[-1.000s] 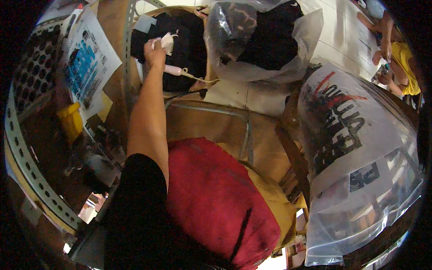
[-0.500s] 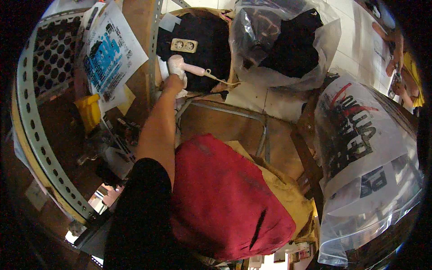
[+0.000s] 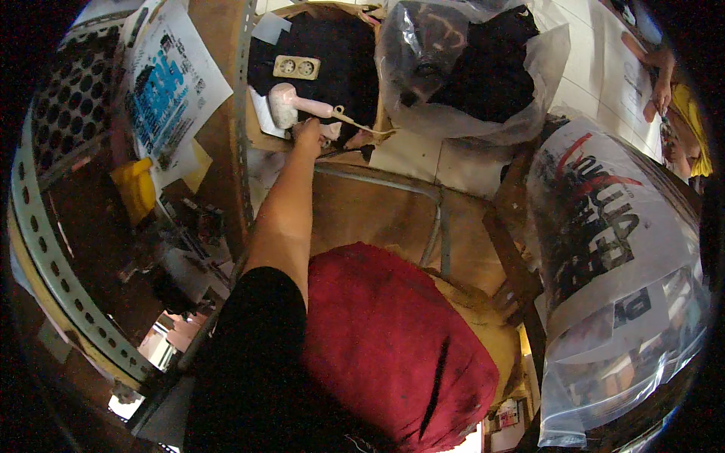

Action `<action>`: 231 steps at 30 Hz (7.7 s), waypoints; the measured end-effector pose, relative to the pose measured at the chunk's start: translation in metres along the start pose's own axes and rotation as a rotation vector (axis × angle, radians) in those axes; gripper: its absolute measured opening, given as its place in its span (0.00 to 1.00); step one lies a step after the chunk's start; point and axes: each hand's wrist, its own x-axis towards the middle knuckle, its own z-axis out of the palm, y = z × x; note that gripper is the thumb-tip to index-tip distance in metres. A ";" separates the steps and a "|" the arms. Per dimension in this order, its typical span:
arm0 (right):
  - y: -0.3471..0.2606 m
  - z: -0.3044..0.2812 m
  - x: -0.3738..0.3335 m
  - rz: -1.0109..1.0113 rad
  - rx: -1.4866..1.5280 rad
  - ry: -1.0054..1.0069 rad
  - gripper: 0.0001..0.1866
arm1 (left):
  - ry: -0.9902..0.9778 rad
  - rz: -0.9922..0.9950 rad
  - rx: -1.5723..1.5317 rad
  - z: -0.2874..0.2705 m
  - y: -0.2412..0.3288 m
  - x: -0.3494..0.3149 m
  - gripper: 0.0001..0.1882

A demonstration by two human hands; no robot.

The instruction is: The person cleans small marks off white plastic sheets by applying liquid from a bottle to a small cloth and wiping the sheets one at a time.

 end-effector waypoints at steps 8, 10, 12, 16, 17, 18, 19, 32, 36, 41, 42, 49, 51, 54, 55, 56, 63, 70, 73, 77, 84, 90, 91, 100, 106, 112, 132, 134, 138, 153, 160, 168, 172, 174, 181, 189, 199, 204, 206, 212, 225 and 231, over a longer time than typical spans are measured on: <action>-0.001 -0.012 -0.010 0.018 -0.046 0.014 0.48 | -0.517 0.628 0.222 0.035 0.075 -0.060 0.23; 0.005 -0.001 -0.004 -0.001 -0.003 0.010 0.48 | -0.589 0.642 0.183 0.014 0.090 -0.054 0.27; 0.005 -0.004 -0.007 0.006 -0.015 0.014 0.48 | -0.590 0.339 0.215 0.021 0.113 -0.079 0.30; 0.006 -0.001 -0.009 -0.001 0.007 0.017 0.48 | -0.295 0.558 0.855 0.013 0.120 -0.091 0.34; 0.006 -0.003 -0.010 0.005 0.000 0.020 0.48 | -0.186 0.742 1.081 0.016 0.121 -0.103 0.33; 0.006 -0.006 -0.012 0.009 -0.005 0.024 0.48 | -0.161 0.625 1.151 0.020 0.123 -0.114 0.28; 0.007 -0.001 -0.008 -0.004 0.016 0.024 0.48 | -0.158 0.649 1.411 0.003 0.112 -0.094 0.21; 0.012 0.001 -0.012 0.010 0.013 0.044 0.49 | -0.709 0.966 1.777 0.074 0.098 -0.117 0.19; 0.013 0.001 -0.012 0.007 -0.006 0.053 0.49 | -0.769 0.920 2.024 0.099 0.105 -0.109 0.18; 0.016 0.008 -0.006 -0.006 0.013 0.041 0.49 | -0.312 0.476 1.630 0.102 0.062 -0.058 0.17; 0.017 0.008 -0.006 -0.006 0.013 0.040 0.49 | -0.262 0.443 1.602 0.101 0.057 -0.056 0.18; 0.020 0.001 -0.012 0.016 -0.005 0.049 0.49 | -0.425 0.495 2.037 0.072 0.091 -0.108 0.19; 0.022 0.002 -0.011 0.015 0.004 0.051 0.49 | -0.362 0.456 2.011 0.043 0.087 -0.096 0.16; 0.024 0.005 -0.011 0.014 0.009 0.046 0.49 | -0.289 0.495 1.982 0.024 0.087 -0.085 0.12; 0.024 0.005 -0.012 0.023 0.015 0.047 0.49 | -0.293 0.544 1.987 0.021 0.087 -0.087 0.12; 0.025 0.002 -0.014 0.030 0.005 0.043 0.49 | -0.332 0.675 1.965 0.017 0.095 -0.100 0.11; 0.029 -0.003 -0.010 0.044 -0.014 0.037 0.49 | -0.499 0.576 1.746 0.014 0.082 -0.060 0.17; 0.032 -0.010 -0.016 0.072 -0.041 0.039 0.49 | -0.652 0.293 1.362 0.022 0.059 -0.013 0.29; 0.035 -0.010 -0.011 0.069 -0.027 0.024 0.49 | -0.723 0.088 1.149 0.012 0.074 -0.023 0.29; 0.039 -0.005 -0.009 0.057 0.041 0.038 0.49 | -0.816 0.669 1.591 -0.036 0.081 0.005 0.31; 0.017 -0.069 -0.035 0.123 -0.050 0.089 0.49 | -0.915 0.339 1.608 0.032 0.186 -0.136 0.24; -0.059 -0.094 -0.050 -0.041 0.075 0.086 0.53 | -0.839 0.522 1.482 0.014 0.308 -0.230 0.16; -0.063 -0.094 -0.052 -0.025 0.142 0.054 0.54 | -0.840 0.540 1.417 0.013 0.320 -0.239 0.17; -0.070 -0.102 -0.050 -0.002 0.089 -0.019 0.59 | -1.314 0.242 0.144 -0.010 0.414 -0.454 0.28; -0.063 -0.089 -0.060 0.019 0.232 0.112 0.49 | -1.571 0.403 0.075 -0.063 0.401 -0.659 0.40; -0.077 -0.215 -0.099 0.101 0.740 -0.069 0.27 | -1.713 0.465 0.063 -0.145 0.357 -0.837 0.37; 0.084 -0.358 -0.857 0.690 2.047 0.203 0.28 | -2.264 0.211 1.092 -0.406 0.001 -1.235 0.24; 0.090 -0.360 -0.902 0.851 1.919 0.305 0.24 | -2.359 0.312 1.209 -0.418 -0.029 -1.262 0.30; 0.093 -0.354 -0.956 0.994 1.556 0.632 0.19 | -2.612 0.463 1.359 -0.440 -0.078 -1.297 0.32; 0.185 -0.338 -1.188 1.434 1.080 0.739 0.13 | -2.692 0.126 1.675 -0.560 -0.317 -1.404 0.23; 0.318 -0.342 -1.316 1.372 1.127 0.520 0.20 | -2.330 -0.445 1.337 -0.625 -0.452 -1.494 0.20; 0.444 -0.316 -1.381 1.069 1.596 0.741 0.26 | -2.140 -0.437 1.209 -0.599 -0.536 -1.575 0.17; 0.502 -0.314 -1.378 1.037 1.429 0.738 0.29 | -2.053 -0.619 1.009 -0.567 -0.581 -1.619 0.18; 0.538 -0.312 -1.382 1.048 1.437 0.728 0.28 | -2.110 -0.674 0.925 -0.545 -0.613 -1.637 0.20; 0.706 -0.289 -1.367 1.072 1.441 0.728 0.25 | -2.236 -0.548 0.985 -0.439 -0.708 -1.758 0.20; 0.912 -0.345 -1.291 1.018 1.102 0.635 0.22 | -2.349 -0.018 0.818 -0.301 -0.721 -1.916 0.14; 1.119 -0.285 -1.161 0.707 1.237 0.459 0.11 | -2.047 0.358 0.819 -0.131 -0.709 -2.006 0.25; 1.227 -0.292 -1.066 0.511 1.296 0.351 0.10 | -1.887 0.435 0.666 -0.027 -0.715 -2.032 0.24; 1.269 -0.316 -1.026 0.337 1.170 0.330 0.11 | -1.831 0.416 0.695 0.001 -0.692 -2.054 0.22; 1.339 -0.324 -0.906 0.033 1.197 0.157 0.11 | -1.587 -0.065 0.259 0.083 -0.673 -2.049 0.17; 1.324 -0.324 -0.600 -0.299 1.613 -0.055 0.13 | -1.562 -0.578 -0.067 0.303 -0.574 -1.908 0.16; 1.288 -0.351 -0.444 -0.096 1.580 -0.080 0.10 | -1.362 -0.239 0.053 0.362 -0.436 -1.889 0.16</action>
